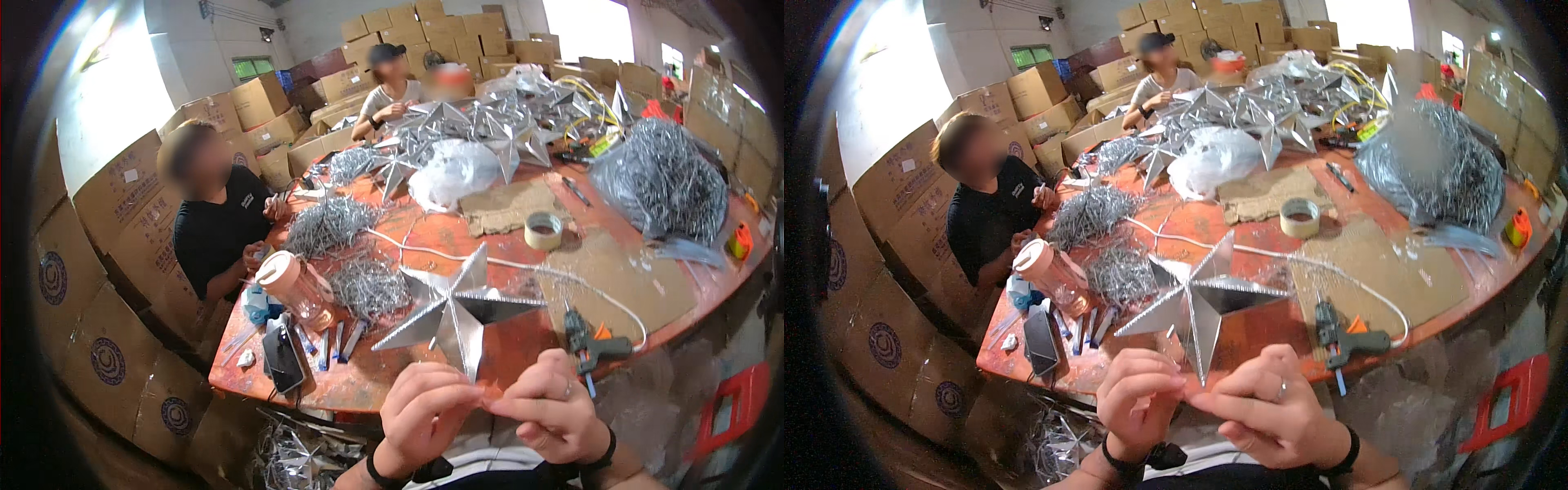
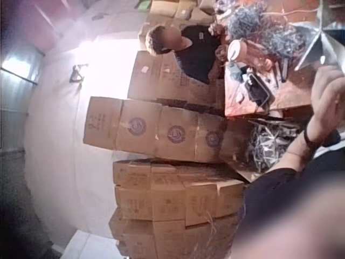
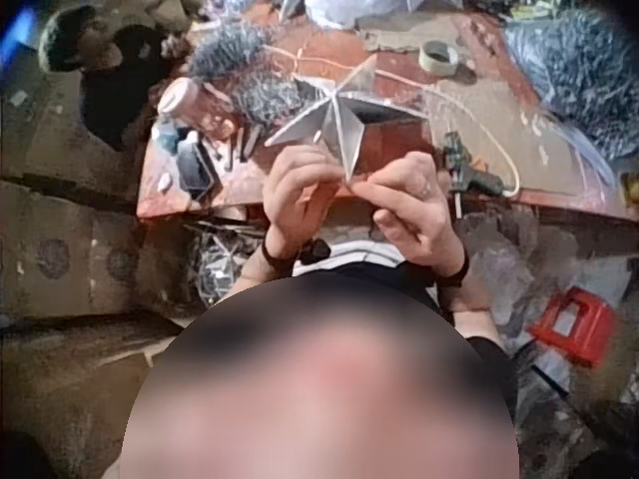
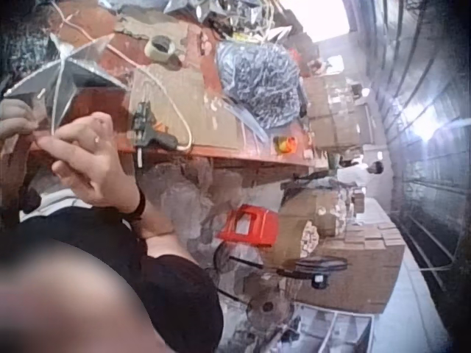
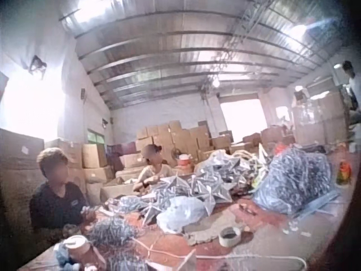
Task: Assembling large silver decorative stars using a glue gun and string.
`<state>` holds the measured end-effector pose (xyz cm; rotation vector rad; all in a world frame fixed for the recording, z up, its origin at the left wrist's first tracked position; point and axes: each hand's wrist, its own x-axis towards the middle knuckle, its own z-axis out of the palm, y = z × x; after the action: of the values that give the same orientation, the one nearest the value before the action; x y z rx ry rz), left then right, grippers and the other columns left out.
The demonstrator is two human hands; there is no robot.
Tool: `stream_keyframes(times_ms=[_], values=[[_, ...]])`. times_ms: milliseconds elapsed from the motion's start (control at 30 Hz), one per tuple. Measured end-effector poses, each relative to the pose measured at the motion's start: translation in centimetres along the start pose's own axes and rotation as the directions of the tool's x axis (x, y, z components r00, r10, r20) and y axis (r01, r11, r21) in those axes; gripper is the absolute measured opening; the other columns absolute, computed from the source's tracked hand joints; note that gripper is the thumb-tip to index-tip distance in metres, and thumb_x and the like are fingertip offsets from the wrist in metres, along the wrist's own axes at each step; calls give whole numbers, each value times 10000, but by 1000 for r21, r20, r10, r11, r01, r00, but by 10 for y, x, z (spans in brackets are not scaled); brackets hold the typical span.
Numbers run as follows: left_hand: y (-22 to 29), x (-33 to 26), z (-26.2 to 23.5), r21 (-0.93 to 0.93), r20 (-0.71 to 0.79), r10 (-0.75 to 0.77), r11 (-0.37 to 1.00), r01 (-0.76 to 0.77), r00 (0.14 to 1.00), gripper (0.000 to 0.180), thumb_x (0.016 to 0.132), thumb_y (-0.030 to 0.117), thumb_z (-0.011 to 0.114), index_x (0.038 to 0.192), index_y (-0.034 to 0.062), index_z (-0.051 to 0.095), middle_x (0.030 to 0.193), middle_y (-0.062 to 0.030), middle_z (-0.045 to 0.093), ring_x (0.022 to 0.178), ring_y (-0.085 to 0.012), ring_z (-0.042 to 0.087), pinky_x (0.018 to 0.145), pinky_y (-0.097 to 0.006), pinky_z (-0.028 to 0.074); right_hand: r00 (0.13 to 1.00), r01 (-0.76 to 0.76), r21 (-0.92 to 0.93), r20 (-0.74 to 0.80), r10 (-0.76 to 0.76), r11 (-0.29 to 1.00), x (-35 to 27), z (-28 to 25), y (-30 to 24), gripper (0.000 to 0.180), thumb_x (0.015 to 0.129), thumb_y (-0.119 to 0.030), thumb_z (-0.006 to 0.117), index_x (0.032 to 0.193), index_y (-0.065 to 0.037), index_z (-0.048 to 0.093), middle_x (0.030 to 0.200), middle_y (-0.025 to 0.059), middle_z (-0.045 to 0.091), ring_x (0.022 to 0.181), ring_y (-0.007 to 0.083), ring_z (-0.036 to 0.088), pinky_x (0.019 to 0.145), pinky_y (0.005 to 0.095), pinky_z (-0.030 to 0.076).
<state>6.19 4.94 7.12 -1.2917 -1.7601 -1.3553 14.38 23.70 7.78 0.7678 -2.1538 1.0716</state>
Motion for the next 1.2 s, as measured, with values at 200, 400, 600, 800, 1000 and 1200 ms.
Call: stream_keyframes(times_ms=[200, 400, 600, 800, 1000, 1200], values=[[-2, -23, -11, 29, -77, 29, 999, -27, 997, 183, 711, -3, 737, 881, 41, 687, 838, -78, 657, 763, -247, 625, 671, -334, 496, 999, 3, 89, 42, -6, 996, 0, 16, -8, 281, 878, -134, 642, 1154, -81, 665, 966, 0, 628, 884, 179, 569, 831, 360, 351], [9, -16, -19, 212, 67, 178, 959, -188, 982, 238, 694, 2, 727, 914, 90, 715, 848, -37, 661, 754, -203, 624, 657, -325, 483, 997, -60, 88, 45, 57, 994, -5, 8, -9, 238, 904, -137, 602, 1130, -104, 672, 918, 21, 635, 903, 195, 563, 852, 348, 345], [16, -28, -12, 321, 86, 332, 883, -342, 939, 144, 714, 118, 742, 842, 99, 679, 762, -58, 611, 696, -239, 581, 615, -350, 452, 999, -45, 292, 36, 36, 955, -8, 20, -9, 225, 920, -135, 544, 1077, -8, 645, 839, 123, 660, 827, 312, 635, 753, 385, 475], [21, -26, 2, 231, 26, 176, 957, -177, 984, 101, 807, -13, 715, 889, 41, 691, 858, -126, 644, 791, -298, 621, 737, -399, 509, 983, -181, 333, 77, 165, 925, -24, 6, -11, 277, 963, -179, 499, 1104, 26, 622, 885, 145, 643, 850, 280, 616, 772, 363, 450], [12, -18, -2, 194, 129, 215, 952, -237, 968, 48, 843, 24, 689, 890, 31, 684, 865, -130, 658, 797, -301, 644, 744, -403, 527, 966, -258, 407, 123, 227, 876, -23, 1, -10, 296, 1000, -199, 467, 1102, 32, 622, 892, 104, 642, 834, 227, 594, 777, 338, 446], [7, 3, -14, 180, 232, 311, 917, -355, 922, 60, 905, 74, 589, 930, 51, 638, 855, -125, 651, 769, -317, 623, 737, -438, 493, 795, -580, 741, 422, 436, 339, -9, 4, -2, 344, 1019, -271, 460, 1077, 17, 639, 854, -3, 619, 780, 83, 543, 723, 238, 428]])
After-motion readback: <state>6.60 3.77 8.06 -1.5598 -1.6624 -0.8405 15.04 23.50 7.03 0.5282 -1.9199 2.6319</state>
